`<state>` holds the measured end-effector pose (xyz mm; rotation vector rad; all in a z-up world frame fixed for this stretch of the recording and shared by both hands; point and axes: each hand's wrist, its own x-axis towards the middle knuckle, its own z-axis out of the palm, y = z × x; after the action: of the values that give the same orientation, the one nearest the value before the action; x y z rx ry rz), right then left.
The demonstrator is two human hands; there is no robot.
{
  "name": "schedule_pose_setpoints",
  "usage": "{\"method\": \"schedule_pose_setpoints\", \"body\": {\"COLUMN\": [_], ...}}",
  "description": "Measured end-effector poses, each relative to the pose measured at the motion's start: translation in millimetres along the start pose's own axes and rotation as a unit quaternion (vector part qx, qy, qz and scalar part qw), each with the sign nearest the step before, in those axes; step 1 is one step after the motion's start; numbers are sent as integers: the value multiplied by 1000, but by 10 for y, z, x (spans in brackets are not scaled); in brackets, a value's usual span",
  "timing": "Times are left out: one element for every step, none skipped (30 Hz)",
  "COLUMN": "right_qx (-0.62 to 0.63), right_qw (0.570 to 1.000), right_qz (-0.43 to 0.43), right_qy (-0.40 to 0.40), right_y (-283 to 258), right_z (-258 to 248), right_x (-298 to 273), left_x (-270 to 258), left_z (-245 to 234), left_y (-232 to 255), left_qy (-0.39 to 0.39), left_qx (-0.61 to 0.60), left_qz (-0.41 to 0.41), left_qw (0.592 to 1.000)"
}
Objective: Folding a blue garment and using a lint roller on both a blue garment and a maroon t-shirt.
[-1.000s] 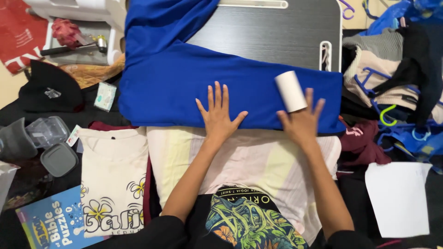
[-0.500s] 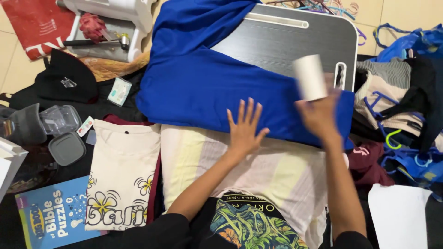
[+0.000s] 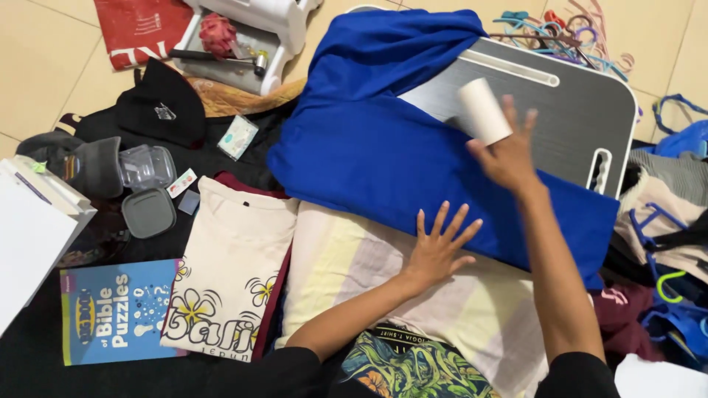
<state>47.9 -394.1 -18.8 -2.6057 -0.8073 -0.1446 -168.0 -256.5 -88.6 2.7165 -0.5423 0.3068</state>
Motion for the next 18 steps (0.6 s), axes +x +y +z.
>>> {"method": "schedule_pose_setpoints", "body": {"right_qx": [11, 11, 26, 42, 42, 9, -23, -23, -4, 15, 13, 39, 64, 61, 119, 176, 174, 121], "right_qw": [998, 998, 995, 990, 990, 988, 982, 982, 989, 995, 995, 998, 998, 998, 990, 972, 972, 979], "right_qz": [-49, -51, -94, -136, -138, -133, -127, -128, -106, -84, -78, -43, -7, -1, 63, 126, 131, 144], "right_qy": [24, 24, 6, -12, -10, -75, -141, -139, -99, -59, -59, -25, 11, 13, 49, 85, 86, 82], "right_y": [-116, -224, -330, -437, -409, -384, -364, -205, -41, 132, 178, 230, 292, 249, 196, 141, 201, 259], "right_z": [51, 187, 321, 453, 544, 634, 729, 752, 769, 787, 707, 626, 532, 305, 88, -127, -238, -350], "right_x": [61, 124, 180, 235, 302, 370, 431, 494, 527, 558, 541, 520, 498, 454, 428, 398, 362, 322], "left_x": [-8, 3, 12, 19, 21, 21, 11, 16, 8, 4, 2, 4, 17, 20, 25, 28, 59, 89], "left_z": [6, -27, -61, -96, -78, -61, -44, -40, -35, -24, -39, -51, -59, -98, -138, -177, -226, -275], "left_y": [15, 14, 14, 16, 16, 15, 16, -2, 1, 8, 1, -1, 0, 13, 13, 13, 11, 9], "left_qy": [-1, 0, -24, -48, -46, -37, -29, -27, -18, -8, -10, -10, -9, -11, -5, 0, -2, -2], "left_qx": [0, 0, 4, 8, 11, 4, -3, -1, -3, -6, -10, -17, -24, -27, -45, -63, -67, -100], "left_qz": [3, 3, 1, 0, 0, 0, -2, -1, -1, 0, 5, 1, -1, 6, -1, -8, -5, -22], "left_qw": [1000, 1000, 1000, 999, 999, 999, 1000, 1000, 1000, 1000, 1000, 1000, 1000, 1000, 999, 998, 998, 995]}}
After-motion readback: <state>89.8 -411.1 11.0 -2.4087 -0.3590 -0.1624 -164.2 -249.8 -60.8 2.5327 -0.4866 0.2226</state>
